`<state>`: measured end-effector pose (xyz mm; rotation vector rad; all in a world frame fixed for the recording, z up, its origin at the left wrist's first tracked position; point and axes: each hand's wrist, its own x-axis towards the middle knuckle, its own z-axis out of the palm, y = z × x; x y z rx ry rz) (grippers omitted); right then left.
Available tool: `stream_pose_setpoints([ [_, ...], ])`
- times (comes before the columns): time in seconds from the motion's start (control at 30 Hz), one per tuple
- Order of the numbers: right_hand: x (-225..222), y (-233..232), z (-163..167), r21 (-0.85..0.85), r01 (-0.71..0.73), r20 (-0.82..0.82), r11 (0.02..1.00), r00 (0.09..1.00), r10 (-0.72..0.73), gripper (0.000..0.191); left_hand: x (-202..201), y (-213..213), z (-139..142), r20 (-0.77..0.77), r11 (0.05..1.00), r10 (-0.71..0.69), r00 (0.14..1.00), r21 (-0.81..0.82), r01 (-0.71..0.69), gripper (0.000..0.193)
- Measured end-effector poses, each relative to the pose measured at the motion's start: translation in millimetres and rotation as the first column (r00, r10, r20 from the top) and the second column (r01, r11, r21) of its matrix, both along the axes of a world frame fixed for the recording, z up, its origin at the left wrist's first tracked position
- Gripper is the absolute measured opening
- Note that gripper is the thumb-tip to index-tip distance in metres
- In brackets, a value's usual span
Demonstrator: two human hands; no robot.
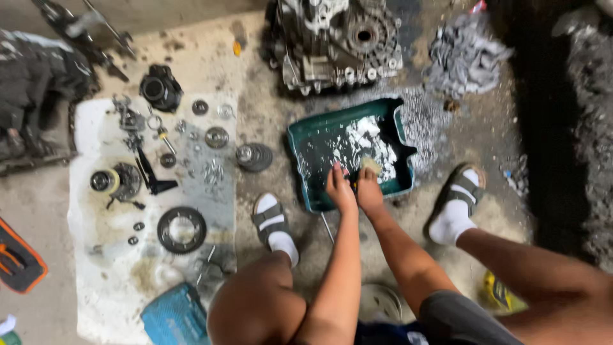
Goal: The person sits on the floor of a workshop and cleans disassembled gearbox components in a green tray of liquid. They pick up small parts such as rings and gears one at a time, scrub them with a brush, and set cleaned pieces on the ground beside the tray.
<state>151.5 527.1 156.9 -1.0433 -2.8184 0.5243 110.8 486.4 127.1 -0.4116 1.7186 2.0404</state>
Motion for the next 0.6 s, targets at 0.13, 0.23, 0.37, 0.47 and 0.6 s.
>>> stream_pose_setpoints([
  [0.13, -19.5, 40.0, 13.9, -0.249, 0.068, 0.234, 0.966, 0.972, -0.008, 0.043, 2.2, 7.1, 8.2, 0.005, 0.995, -0.045, 0.999, 0.084, 0.045, 0.031],
  [0.23, -16.7, 80.9, 33.4, -0.556, 0.189, -0.09, 0.81, 0.955, -0.284, 0.033, -3.7, 11.6, 9.6, -0.116, 0.981, -0.044, 0.992, 0.182, 0.065, 0.032],
  [0.37, 15.7, 93.7, 69.6, -0.972, 0.058, -0.124, 0.229, 0.7, -0.703, 0.022, -14.8, 12.3, 15.2, -0.163, 0.947, -0.169, 0.972, -0.299, 0.114, 0.049],
  [0.47, 42.9, 89.6, 114.4, -0.986, -0.115, -0.167, 0.121, 0.647, -0.744, 0.032, -26.0, 22.7, 30.7, 0.087, 0.96, -0.266, 0.96, -0.072, 0.272, 0.053],
  [0.6, 53.6, 66.0, 158.9, -0.904, -0.171, -0.392, 0.393, 0.7, -0.597, 0.036, -32.6, 35.1, 66.7, 0.114, 0.674, -0.587, 0.801, 0.616, 0.407, 0.046],
])
